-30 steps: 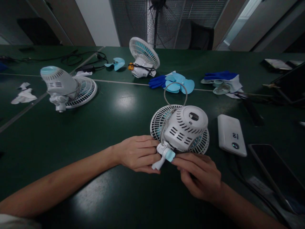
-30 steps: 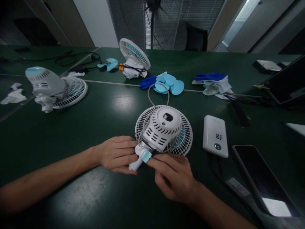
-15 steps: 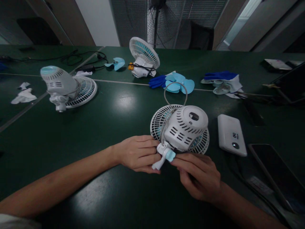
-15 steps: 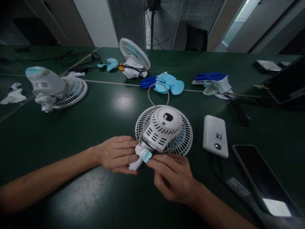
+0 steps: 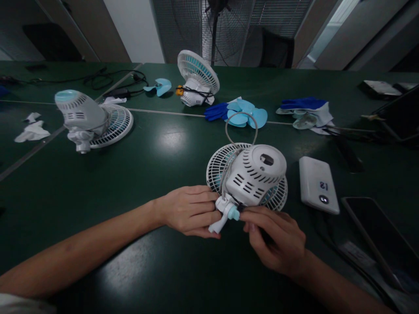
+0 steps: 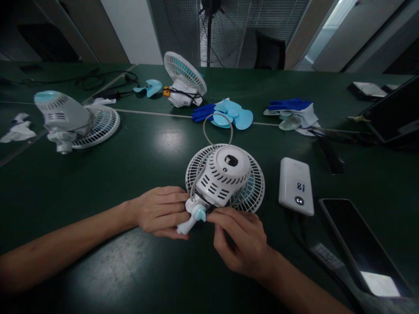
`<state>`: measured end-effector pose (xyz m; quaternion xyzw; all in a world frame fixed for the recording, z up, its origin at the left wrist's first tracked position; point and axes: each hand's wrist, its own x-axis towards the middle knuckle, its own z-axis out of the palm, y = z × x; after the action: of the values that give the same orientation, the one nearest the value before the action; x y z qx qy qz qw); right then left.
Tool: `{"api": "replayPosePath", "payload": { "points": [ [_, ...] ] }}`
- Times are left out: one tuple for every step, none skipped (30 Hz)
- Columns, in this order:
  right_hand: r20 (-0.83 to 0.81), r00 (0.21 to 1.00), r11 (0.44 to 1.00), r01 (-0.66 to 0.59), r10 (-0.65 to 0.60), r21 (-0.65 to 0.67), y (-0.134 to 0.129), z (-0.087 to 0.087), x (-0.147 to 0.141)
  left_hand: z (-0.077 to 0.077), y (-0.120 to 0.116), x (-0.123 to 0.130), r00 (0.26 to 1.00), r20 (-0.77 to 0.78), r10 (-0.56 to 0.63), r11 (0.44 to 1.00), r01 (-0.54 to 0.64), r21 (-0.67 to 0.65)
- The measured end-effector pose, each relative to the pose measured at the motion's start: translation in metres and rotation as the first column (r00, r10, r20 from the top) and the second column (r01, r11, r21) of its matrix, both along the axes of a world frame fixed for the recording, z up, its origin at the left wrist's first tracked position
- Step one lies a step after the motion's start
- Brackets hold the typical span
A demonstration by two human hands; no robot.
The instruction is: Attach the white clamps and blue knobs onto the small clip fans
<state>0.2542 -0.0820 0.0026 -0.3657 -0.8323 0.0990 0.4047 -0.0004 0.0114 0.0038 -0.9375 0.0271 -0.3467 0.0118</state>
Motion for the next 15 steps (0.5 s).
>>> {"api": "replayPosePath", "payload": {
  "points": [
    [0.014,0.999,0.999,-0.030,0.030,0.009,0.0004,0.0012,0.0001,0.0004,0.0001,0.0002,1.000,0.003,0.003,1.000,-0.003,0.005],
    [0.031,0.998,0.998,-0.064,0.063,0.026,0.0009,0.0026,0.0002,0.0007,0.0002,0.0003,1.000,0.004,0.006,1.000,-0.006,0.011],
    [0.046,0.995,0.995,-0.091,0.089,0.048,0.0014,0.0038,0.0002,0.0011,0.0001,0.0005,1.000,0.003,0.010,1.000,-0.011,0.013],
    [0.056,0.993,0.992,-0.109,0.105,0.068,0.0017,0.0048,0.0001,0.0013,0.0000,0.0007,1.000,-0.002,0.016,1.000,-0.016,0.011],
    [0.061,0.992,0.990,-0.115,0.111,0.079,0.0017,0.0054,0.0000,0.0015,-0.0001,0.0008,1.000,-0.008,0.020,1.000,-0.020,0.007],
    [0.056,0.993,0.991,-0.108,0.104,0.078,0.0015,0.0055,-0.0002,0.0016,-0.0003,0.0008,1.000,-0.013,0.020,1.000,-0.020,0.004],
    [0.047,0.995,0.994,-0.086,0.083,0.066,0.0011,0.0050,-0.0004,0.0016,-0.0005,0.0008,1.000,-0.015,0.018,1.000,-0.018,0.000],
    [0.032,0.998,0.997,-0.056,0.055,0.050,0.0005,0.0042,-0.0006,0.0015,-0.0006,0.0007,1.000,-0.014,0.012,1.000,-0.013,-0.003],
    [0.017,1.000,0.999,-0.019,0.018,0.032,-0.0002,0.0031,-0.0008,0.0013,-0.0007,0.0006,1.000,-0.011,0.009,1.000,-0.009,-0.005],
    [0.003,1.000,1.000,0.019,-0.019,0.019,-0.0009,0.0019,-0.0010,0.0011,-0.0008,0.0004,1.000,-0.009,0.007,1.000,-0.007,-0.007],
    [-0.007,0.999,0.999,0.047,-0.047,0.014,-0.0013,0.0009,-0.0010,0.0009,-0.0009,0.0003,1.000,-0.008,0.008,1.000,-0.008,-0.008],
    [-0.010,0.998,0.998,0.057,-0.056,0.013,-0.0015,0.0001,-0.0009,0.0006,-0.0009,0.0002,1.000,-0.009,0.011,1.000,-0.011,-0.009],
    [-0.005,0.999,0.999,0.040,-0.040,0.016,-0.0014,-0.0003,-0.0006,0.0003,-0.0009,0.0001,1.000,-0.010,0.015,1.000,-0.015,-0.008],
    [0.008,1.000,1.000,0.005,-0.005,0.025,-0.0010,-0.0004,-0.0002,0.0001,-0.0009,0.0001,1.000,-0.008,0.019,1.000,-0.019,-0.005],
    [0.029,0.999,0.999,-0.035,0.034,0.039,-0.0005,-0.0001,0.0003,-0.0001,-0.0009,0.0002,1.000,-0.005,0.021,1.000,-0.021,0.001]
  ]
}}
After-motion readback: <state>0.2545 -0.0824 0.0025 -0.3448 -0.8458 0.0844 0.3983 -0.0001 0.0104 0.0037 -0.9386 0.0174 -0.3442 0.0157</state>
